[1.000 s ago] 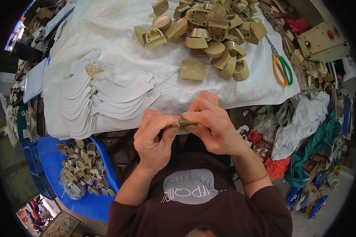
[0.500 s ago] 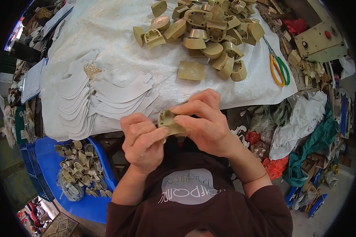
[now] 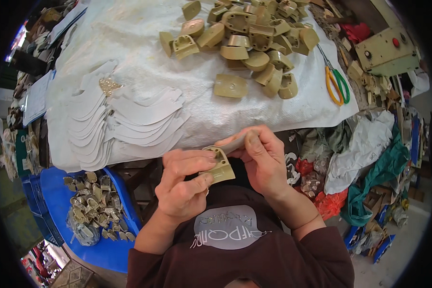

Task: The person repeatedly picks up beige plastic components and white curved inserts from a table, fits the inserts into the components, and places the assembled units into a pile. The person handles the items one at a time throughout the clip.

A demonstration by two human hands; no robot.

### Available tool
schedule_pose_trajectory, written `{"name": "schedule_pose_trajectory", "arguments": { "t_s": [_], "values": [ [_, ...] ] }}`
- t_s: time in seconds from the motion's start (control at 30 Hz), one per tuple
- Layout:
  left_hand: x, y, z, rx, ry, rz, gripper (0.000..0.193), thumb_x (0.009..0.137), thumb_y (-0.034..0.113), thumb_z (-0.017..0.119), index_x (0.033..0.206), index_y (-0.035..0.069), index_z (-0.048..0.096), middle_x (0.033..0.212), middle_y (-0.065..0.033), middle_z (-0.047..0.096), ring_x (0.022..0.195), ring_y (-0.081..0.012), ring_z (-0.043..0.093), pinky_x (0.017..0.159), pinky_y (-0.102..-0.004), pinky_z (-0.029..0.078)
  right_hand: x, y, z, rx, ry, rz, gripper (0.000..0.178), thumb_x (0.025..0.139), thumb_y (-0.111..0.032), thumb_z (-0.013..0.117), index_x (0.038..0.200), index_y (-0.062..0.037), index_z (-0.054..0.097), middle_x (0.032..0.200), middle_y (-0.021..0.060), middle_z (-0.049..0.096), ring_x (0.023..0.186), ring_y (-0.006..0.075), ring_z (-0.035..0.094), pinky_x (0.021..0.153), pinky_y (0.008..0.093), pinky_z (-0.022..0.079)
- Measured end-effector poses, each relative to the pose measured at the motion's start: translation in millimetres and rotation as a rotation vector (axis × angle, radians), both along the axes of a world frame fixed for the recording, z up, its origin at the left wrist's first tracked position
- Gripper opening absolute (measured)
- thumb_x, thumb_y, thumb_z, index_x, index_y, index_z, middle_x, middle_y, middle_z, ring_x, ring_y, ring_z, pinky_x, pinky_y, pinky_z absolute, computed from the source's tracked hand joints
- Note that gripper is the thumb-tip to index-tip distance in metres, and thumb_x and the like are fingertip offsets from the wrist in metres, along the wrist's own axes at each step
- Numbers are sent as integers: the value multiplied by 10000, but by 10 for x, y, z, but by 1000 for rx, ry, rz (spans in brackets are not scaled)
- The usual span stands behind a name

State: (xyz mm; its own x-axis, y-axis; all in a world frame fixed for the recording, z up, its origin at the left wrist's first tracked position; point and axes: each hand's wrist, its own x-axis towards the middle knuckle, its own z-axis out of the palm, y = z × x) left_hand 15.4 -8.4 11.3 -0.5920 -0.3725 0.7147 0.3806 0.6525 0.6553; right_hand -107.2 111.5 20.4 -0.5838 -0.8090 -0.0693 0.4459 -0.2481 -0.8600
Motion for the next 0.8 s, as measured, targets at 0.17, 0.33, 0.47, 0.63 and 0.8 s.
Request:
{"name": "schedule_pose_trajectory", "arguments": {
  "t_s": [0.17, 0.33, 0.47, 0.63, 0.8],
  "values": [
    [-94, 20, 63, -313, -107, 180, 238, 646, -15, 660, 839, 57, 542, 921, -100, 598, 775, -254, 629, 597, -318, 377, 15, 23, 85, -6, -34, 57, 223, 997, -168, 413, 1080, 22, 494, 1182, 293, 561, 1118, 339, 571, 954, 438, 471],
    [-143, 92, 130, -443, -202, 277, 193, 668, 34, 655, 820, 47, 536, 880, -93, 573, 691, -230, 577, 570, -320, 358, 84, 23, -16, 77, 318, -5, 278, 999, -149, 412, 1107, 65, 552, 1187, 167, 616, 936, 172, 643, 800, 285, 526],
    [-126, 97, 146, -423, -316, 283, 210, 659, 14, 661, 823, 45, 533, 872, -101, 573, 672, -236, 553, 559, -326, 358, 28, 39, -21, 156, 602, 32, 366, 995, -257, 436, 1151, 50, 559, 1122, 134, 643, 819, 177, 642, 705, 282, 521],
    [-129, 75, 4, -43, -140, 141, 286, 621, -94, 680, 810, 34, 509, 895, -127, 603, 752, -269, 598, 620, -352, 462, -296, 19, 4, 125, 361, 268, 365, 929, -255, 559, 1165, 24, 570, 1092, 109, 623, 914, 174, 619, 760, 292, 514],
    [-138, 60, 26, 47, -112, -86, 275, 704, -105, 690, 825, 27, 481, 914, -154, 618, 850, -291, 632, 703, -365, 530, -532, -19, -33, 51, 375, 434, 384, 809, -114, 718, 1138, 16, 568, 1059, 117, 631, 946, 164, 616, 813, 301, 505]
  ]
}}
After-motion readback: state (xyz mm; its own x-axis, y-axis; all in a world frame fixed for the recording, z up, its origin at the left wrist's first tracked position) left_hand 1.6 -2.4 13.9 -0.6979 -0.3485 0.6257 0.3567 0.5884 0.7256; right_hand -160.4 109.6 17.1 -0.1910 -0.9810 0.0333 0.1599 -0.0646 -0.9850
